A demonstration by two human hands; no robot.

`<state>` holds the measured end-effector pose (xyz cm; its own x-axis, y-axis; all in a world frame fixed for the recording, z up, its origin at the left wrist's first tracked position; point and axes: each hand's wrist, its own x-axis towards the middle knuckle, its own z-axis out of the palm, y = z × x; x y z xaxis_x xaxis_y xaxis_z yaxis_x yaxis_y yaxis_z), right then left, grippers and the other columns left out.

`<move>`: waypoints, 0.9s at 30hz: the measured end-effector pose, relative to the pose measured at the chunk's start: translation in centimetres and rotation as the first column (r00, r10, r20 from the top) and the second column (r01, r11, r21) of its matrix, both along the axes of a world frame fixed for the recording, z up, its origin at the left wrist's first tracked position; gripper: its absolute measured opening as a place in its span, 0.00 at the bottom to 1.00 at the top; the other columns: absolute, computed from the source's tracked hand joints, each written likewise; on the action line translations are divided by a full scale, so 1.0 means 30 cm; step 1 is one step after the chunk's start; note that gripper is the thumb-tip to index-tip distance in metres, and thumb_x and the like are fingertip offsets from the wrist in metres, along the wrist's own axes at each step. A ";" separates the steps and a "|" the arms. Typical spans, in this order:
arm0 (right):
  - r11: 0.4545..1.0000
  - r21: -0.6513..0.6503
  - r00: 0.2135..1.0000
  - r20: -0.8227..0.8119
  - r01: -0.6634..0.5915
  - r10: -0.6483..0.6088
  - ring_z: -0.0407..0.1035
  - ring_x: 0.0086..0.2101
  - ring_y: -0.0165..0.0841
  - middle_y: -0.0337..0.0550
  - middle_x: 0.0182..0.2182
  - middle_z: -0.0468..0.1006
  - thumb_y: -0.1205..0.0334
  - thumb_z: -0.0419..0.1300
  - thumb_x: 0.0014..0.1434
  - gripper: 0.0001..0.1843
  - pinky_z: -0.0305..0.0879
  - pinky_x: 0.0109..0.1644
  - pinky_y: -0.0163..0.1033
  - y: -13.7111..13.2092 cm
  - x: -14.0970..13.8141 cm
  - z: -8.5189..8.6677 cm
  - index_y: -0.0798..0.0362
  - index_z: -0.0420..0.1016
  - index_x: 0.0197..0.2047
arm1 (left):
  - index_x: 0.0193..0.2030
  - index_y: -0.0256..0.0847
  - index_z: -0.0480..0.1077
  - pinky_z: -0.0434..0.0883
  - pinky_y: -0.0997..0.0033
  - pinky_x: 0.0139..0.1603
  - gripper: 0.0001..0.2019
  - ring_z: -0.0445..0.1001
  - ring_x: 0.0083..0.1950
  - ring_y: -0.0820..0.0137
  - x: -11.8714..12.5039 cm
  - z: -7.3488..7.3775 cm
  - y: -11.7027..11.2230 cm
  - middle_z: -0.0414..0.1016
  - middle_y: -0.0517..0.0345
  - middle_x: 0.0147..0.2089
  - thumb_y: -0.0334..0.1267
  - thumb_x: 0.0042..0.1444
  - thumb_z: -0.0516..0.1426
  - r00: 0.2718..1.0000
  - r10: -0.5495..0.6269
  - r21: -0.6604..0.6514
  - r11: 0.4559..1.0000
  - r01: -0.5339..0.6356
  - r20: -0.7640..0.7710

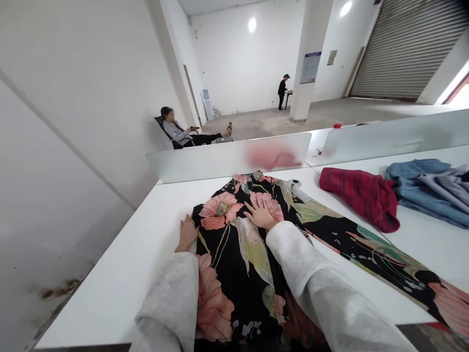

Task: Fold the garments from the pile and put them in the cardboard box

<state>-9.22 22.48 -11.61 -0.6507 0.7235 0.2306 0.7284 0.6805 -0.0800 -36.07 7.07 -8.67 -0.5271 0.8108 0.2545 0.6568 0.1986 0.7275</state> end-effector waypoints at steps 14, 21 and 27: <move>0.997 -0.059 0.999 0.011 0.043 -0.042 0.43 0.64 0.50 0.45 0.67 0.49 0.47 0.44 0.66 0.29 0.40 0.65 0.58 0.007 -0.007 0.011 0.47 0.56 0.66 | 0.37 0.41 0.63 0.66 0.68 0.40 0.08 0.67 0.35 0.67 -0.154 0.027 -0.002 0.65 0.60 0.30 0.36 0.48 0.51 0.938 0.298 0.217 0.918 -0.332 0.177; 0.998 -0.036 0.999 0.011 0.052 -0.052 0.43 0.64 0.50 0.46 0.66 0.51 0.48 0.45 0.66 0.28 0.40 0.65 0.58 0.011 -0.008 0.004 0.48 0.56 0.66 | 0.42 0.39 0.67 0.60 0.54 0.51 0.14 0.67 0.48 0.56 -0.265 0.114 -0.159 0.69 0.48 0.42 0.30 0.49 0.49 0.777 0.522 0.324 0.847 -0.422 -0.353; 0.998 -0.016 0.998 0.018 0.062 -0.062 0.43 0.65 0.47 0.44 0.66 0.52 0.49 0.45 0.66 0.27 0.41 0.65 0.57 0.017 -0.006 -0.010 0.46 0.57 0.65 | 0.39 0.39 0.69 0.59 0.47 0.52 0.11 0.67 0.52 0.50 -0.341 0.138 -0.253 0.71 0.44 0.43 0.35 0.54 0.48 0.579 0.794 0.456 0.590 -0.666 -0.183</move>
<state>-9.42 22.98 -11.92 -0.6084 0.7661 0.2072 0.7704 0.6328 -0.0779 -46.31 -0.51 -4.54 -0.7256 0.0237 0.6877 0.5901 0.5355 0.6041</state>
